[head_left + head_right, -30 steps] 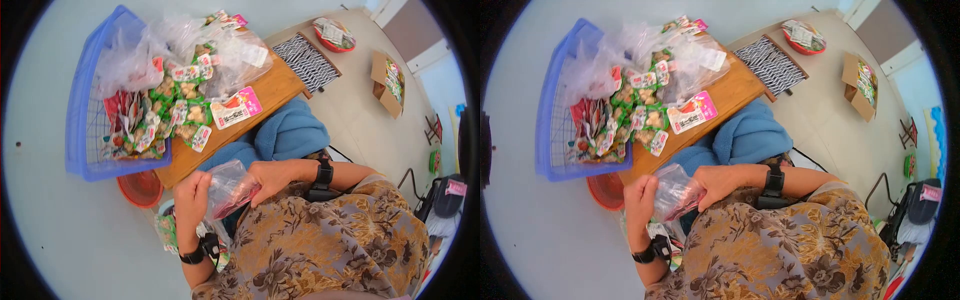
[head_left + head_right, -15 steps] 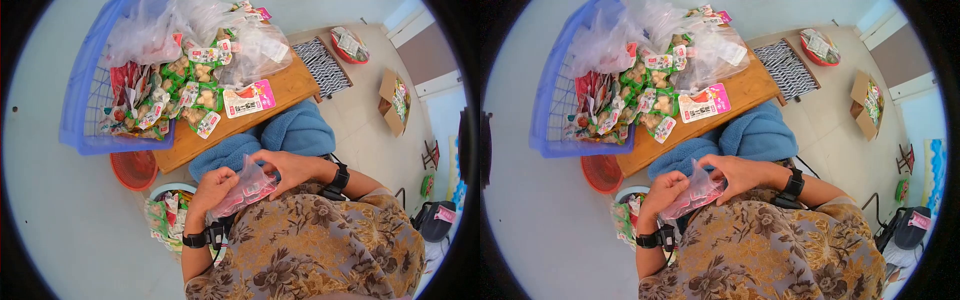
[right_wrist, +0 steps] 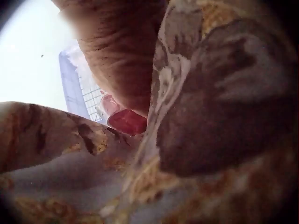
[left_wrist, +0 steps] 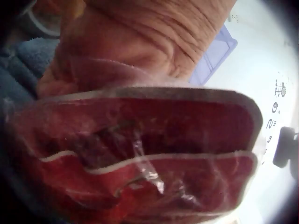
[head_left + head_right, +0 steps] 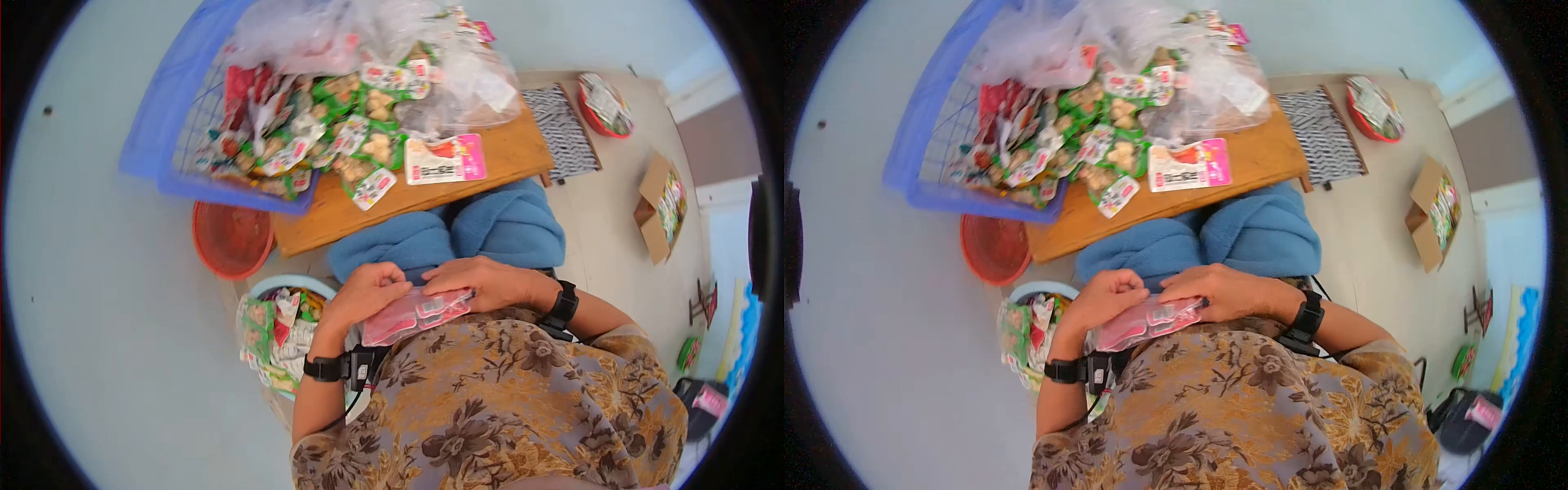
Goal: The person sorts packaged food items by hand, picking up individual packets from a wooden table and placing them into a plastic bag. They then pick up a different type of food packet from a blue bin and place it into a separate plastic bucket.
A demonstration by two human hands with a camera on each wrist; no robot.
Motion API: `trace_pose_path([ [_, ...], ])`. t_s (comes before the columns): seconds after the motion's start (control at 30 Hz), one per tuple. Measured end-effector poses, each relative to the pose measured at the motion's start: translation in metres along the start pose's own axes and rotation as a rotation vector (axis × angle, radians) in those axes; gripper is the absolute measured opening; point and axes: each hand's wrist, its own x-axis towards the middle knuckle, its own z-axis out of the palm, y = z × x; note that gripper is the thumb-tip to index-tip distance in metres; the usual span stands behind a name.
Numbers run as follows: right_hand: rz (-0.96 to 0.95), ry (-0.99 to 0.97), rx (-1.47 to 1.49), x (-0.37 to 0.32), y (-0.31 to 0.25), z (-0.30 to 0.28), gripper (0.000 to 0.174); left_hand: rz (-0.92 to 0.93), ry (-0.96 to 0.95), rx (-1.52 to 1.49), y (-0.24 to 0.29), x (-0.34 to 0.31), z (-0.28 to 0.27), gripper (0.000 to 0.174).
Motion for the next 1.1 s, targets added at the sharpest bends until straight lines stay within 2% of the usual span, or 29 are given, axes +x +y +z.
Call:
trace_pose_path([
  [0.03, 0.033, 0.041, 0.030, 0.001, 0.003, 0.004, 0.048, 0.028, -0.027, -0.023, -0.009, 0.000, -0.001, 0.011],
  [0.1, 0.041, 0.049, 0.074, 0.008, 0.004, 0.006, 0.044, 0.062, 0.062, -0.013, -0.020, -0.004, -0.003, 0.015],
  [0.17, 0.261, 0.072, 0.233, 0.014, -0.005, -0.001, 0.037, 0.100, 0.140, 0.009, -0.024, -0.012, -0.009, 0.019],
  [0.23, 0.214, 0.079, 0.261, 0.013, 0.009, 0.001, 0.035, 0.168, 0.258, -0.197, -0.019, -0.024, -0.015, 0.044],
  [0.27, 0.227, 0.104, 0.303, 0.014, 0.013, 0.001, 0.033, 0.101, 0.306, -0.236, -0.012, -0.035, -0.017, 0.067],
  [0.3, 0.243, 0.131, 0.344, 0.016, 0.015, 0.002, 0.030, 0.096, 0.324, -0.242, -0.016, -0.040, -0.017, 0.067],
  [0.33, 0.282, 0.211, 0.460, 0.019, 0.014, 0.005, 0.021, 0.236, 0.262, -0.434, -0.021, -0.044, -0.015, 0.071],
  [0.37, 0.277, 0.198, 0.460, 0.021, 0.018, 0.005, 0.021, 0.380, 0.193, -0.622, -0.026, -0.047, -0.011, 0.075],
  [0.4, 0.296, 0.212, 0.488, 0.021, 0.022, 0.004, 0.018, 0.370, 0.194, -0.752, -0.030, -0.052, -0.007, 0.061],
  [0.47, 0.315, 0.219, 0.515, 0.023, 0.026, 0.004, 0.015, 0.389, 0.204, -0.705, -0.033, -0.058, 0.003, 0.054],
  [0.5, 0.351, 0.238, 0.582, 0.026, 0.023, 0.003, 0.013, 0.404, 0.204, -0.656, -0.032, -0.058, 0.007, 0.054],
  [0.53, 0.389, 0.257, 0.648, 0.028, 0.019, 0.001, 0.011, 0.347, 0.254, -0.752, -0.032, -0.055, 0.012, 0.057],
  [0.67, 0.361, 0.223, 0.606, 0.045, 0.000, -0.008, 0.011, 0.314, 0.349, -0.725, -0.037, -0.051, 0.019, 0.051],
  [0.73, 0.373, 0.174, 0.657, 0.053, -0.007, -0.011, 0.015, 0.298, 0.355, -0.746, -0.038, -0.054, 0.017, 0.045],
  [0.87, 0.358, 0.142, 0.690, 0.071, -0.018, -0.002, 0.023, 0.302, 0.375, -0.876, -0.045, -0.070, 0.020, 0.045],
  [0.97, 0.426, 0.111, 0.779, 0.079, -0.013, 0.014, 0.029, 0.263, 0.415, -0.918, -0.054, -0.085, 0.025, 0.045],
  [1.03, 0.420, 0.071, 0.872, 0.082, -0.005, 0.027, 0.032, 0.288, 0.514, -1.020, -0.058, -0.096, 0.028, 0.036],
  [1.07, 0.461, 0.025, 0.905, 0.083, -0.001, 0.033, 0.040, 0.269, 0.566, -1.049, -0.058, -0.103, 0.029, 0.037],
  [1.1, 0.459, 0.029, 0.903, 0.084, -0.001, 0.036, 0.040, 0.271, 0.563, -1.047, -0.062, -0.109, 0.028, 0.037],
])
